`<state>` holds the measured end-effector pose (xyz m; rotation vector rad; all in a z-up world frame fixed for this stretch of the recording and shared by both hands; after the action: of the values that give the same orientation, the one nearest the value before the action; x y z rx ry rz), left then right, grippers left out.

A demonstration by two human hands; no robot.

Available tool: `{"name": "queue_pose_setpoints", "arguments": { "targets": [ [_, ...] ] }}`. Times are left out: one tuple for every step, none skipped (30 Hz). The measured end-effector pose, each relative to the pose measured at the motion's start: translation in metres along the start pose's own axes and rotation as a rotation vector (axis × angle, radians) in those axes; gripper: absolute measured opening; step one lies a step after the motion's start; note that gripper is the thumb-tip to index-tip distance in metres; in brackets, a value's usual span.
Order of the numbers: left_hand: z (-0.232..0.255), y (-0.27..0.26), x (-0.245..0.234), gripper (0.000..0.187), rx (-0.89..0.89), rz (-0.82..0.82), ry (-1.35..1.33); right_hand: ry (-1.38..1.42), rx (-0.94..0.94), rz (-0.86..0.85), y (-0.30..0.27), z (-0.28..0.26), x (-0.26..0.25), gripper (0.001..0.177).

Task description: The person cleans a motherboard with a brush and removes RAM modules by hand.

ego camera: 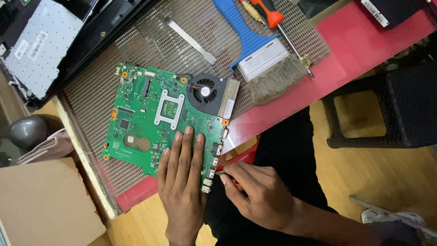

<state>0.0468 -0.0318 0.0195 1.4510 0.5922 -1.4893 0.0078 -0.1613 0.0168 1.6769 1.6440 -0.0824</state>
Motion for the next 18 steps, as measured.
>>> {"name": "queue_pose_setpoints", "arguments": {
  "targets": [
    [0.000, 0.000, 0.000, 0.057, 0.003, 0.004, -0.006, 0.000, 0.008, 0.008, 0.000, 0.001, -0.001, 0.009],
    [-0.001, -0.001, 0.001, 0.059, 0.005, 0.008, -0.014, -0.001, 0.017, 0.015, -0.001, 0.003, -0.002, 0.008],
    [0.000, -0.001, 0.000, 0.059, 0.005, 0.007, -0.014, -0.001, 0.018, 0.015, -0.001, 0.002, 0.000, 0.008],
    [0.000, -0.001, 0.000, 0.059, -0.003, -0.001, -0.021, 0.001, 0.003, 0.020, -0.001, 0.000, 0.001, 0.009],
    [0.000, 0.000, -0.001, 0.058, -0.012, -0.010, -0.029, 0.003, -0.011, 0.025, -0.001, -0.001, 0.002, 0.009],
    [0.000, 0.000, -0.001, 0.058, -0.013, -0.010, -0.029, 0.003, -0.012, 0.024, 0.000, -0.002, 0.001, 0.009],
    [0.000, 0.000, -0.002, 0.058, -0.010, -0.004, -0.037, 0.015, -0.011, 0.029, 0.001, -0.003, 0.000, 0.010],
    [0.001, 0.001, -0.002, 0.058, -0.007, 0.002, -0.045, 0.026, -0.011, 0.034, 0.003, -0.003, -0.002, 0.011],
    [0.000, 0.000, -0.002, 0.058, -0.008, 0.003, -0.045, 0.026, -0.012, 0.034, 0.004, -0.003, -0.002, 0.011],
    [-0.001, -0.001, -0.001, 0.058, -0.009, -0.004, -0.045, -0.009, -0.028, 0.039, 0.006, -0.005, -0.003, 0.012],
    [-0.001, -0.001, 0.001, 0.057, -0.009, -0.010, -0.044, -0.044, -0.044, 0.044, 0.007, -0.006, -0.003, 0.013],
    [-0.001, 0.000, -0.001, 0.057, -0.010, -0.009, -0.044, -0.044, -0.045, 0.044, 0.006, -0.006, -0.004, 0.013],
    [-0.001, 0.001, -0.002, 0.057, -0.011, -0.006, -0.048, -0.060, -0.060, 0.047, 0.006, -0.006, -0.004, 0.011],
    [0.000, 0.001, -0.003, 0.057, -0.010, -0.003, -0.056, -0.080, -0.072, 0.050, 0.005, -0.006, -0.005, 0.008],
    [0.001, 0.001, -0.002, 0.057, -0.009, -0.002, -0.059, -0.083, -0.071, 0.050, 0.005, -0.006, -0.005, 0.008],
    [0.001, 0.001, -0.002, 0.062, -0.012, -0.003, -0.054, -0.110, -0.096, 0.071, 0.006, -0.008, -0.006, 0.006],
    [0.001, 0.001, -0.003, 0.066, -0.015, -0.005, -0.048, -0.138, -0.121, 0.091, 0.007, -0.011, -0.007, 0.005],
    [0.001, 0.000, -0.003, 0.066, -0.015, -0.004, -0.047, -0.137, -0.121, 0.091, 0.006, -0.010, -0.007, 0.005]
  ]
}}
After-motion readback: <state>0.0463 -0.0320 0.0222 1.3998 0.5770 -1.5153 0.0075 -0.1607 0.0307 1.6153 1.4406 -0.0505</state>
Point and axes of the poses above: each hand's wrist, its own y-axis towards the middle knuckle, its own x-axis out of the palm, z = x × y, the point moved 6 cm from there along y, towards the middle knuckle, and after that the axes turned 7 degrees about -x, right-handed, at the moved point
